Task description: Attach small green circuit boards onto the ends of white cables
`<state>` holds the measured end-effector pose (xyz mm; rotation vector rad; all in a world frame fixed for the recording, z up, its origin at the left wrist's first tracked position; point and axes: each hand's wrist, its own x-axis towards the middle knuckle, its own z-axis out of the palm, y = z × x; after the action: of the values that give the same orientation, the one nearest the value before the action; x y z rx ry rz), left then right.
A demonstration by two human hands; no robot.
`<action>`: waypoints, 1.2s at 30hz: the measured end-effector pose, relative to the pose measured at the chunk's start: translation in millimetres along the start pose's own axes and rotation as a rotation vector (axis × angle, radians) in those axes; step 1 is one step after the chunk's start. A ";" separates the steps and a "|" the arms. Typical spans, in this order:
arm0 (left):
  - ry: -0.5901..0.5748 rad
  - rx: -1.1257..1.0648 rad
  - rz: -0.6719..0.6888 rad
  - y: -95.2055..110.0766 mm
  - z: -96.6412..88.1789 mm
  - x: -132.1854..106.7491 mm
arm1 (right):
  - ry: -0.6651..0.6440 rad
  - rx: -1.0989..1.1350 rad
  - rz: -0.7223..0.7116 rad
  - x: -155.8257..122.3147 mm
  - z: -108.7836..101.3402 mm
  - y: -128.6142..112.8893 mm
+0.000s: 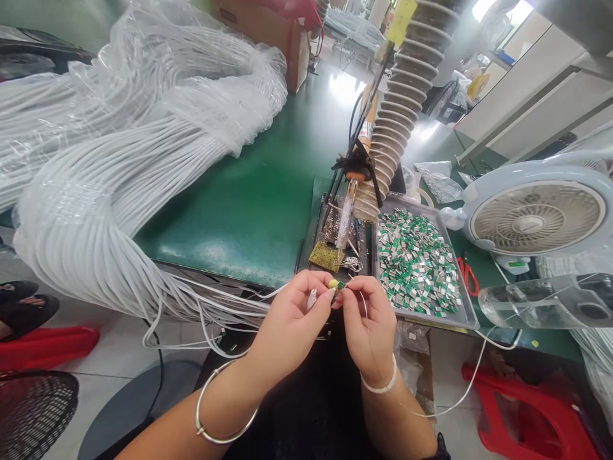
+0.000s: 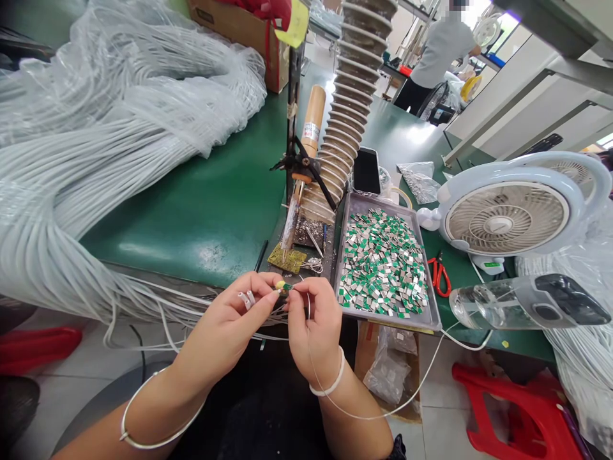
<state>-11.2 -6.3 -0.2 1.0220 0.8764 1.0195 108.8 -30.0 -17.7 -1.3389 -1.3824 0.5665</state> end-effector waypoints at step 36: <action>0.077 -0.025 -0.053 -6.4 0.1 6.3 | 0.073 -0.182 -0.252 -3.8 1.0 7.0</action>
<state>-7.6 -1.5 -6.9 0.9390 0.9464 1.0278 109.9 -31.3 -25.5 -1.2892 -1.5418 0.2253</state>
